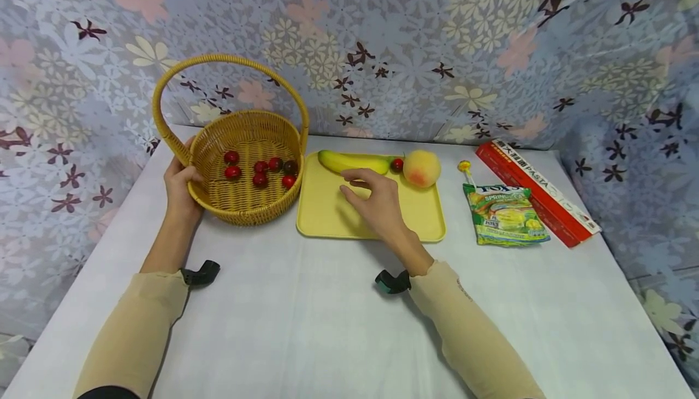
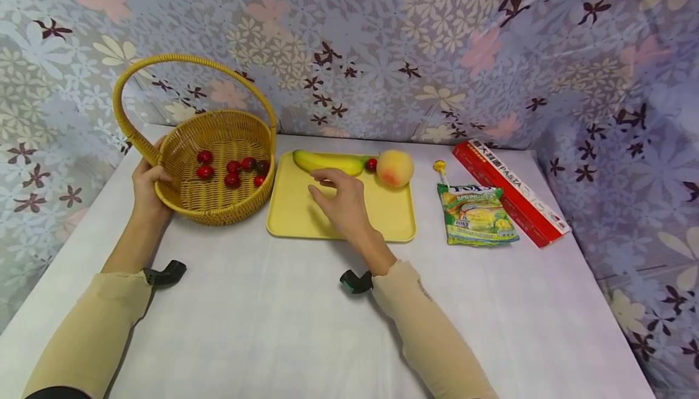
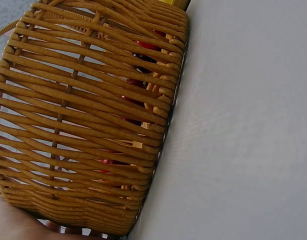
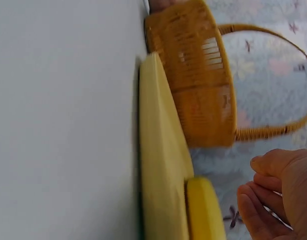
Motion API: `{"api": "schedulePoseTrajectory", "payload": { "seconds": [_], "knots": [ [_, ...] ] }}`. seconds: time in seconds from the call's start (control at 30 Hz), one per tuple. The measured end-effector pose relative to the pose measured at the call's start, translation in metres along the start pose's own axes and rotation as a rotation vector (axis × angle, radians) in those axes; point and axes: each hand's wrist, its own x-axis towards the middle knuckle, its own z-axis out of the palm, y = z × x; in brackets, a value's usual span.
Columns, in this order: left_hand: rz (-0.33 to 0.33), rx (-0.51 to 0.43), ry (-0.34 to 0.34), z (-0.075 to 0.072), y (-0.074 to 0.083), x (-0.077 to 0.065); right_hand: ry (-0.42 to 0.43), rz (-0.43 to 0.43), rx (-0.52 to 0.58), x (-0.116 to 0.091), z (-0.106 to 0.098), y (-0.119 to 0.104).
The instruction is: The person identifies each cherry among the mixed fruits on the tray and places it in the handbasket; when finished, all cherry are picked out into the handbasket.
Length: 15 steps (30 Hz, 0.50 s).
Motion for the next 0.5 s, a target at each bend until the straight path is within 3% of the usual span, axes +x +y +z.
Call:
{"api": "schedulePoseTrajectory", "payload": {
  "seconds": [0.2, 0.5],
  "knots": [
    [0.0, -0.008, 0.007, 0.0, -0.001, -0.001, 0.043, 0.092, -0.016, -0.004, -0.012, 0.016],
    [0.005, 0.002, 0.01, 0.001, 0.0, 0.001, 0.17, 0.184, -0.033, -0.005, -0.027, 0.032]
  ]
}}
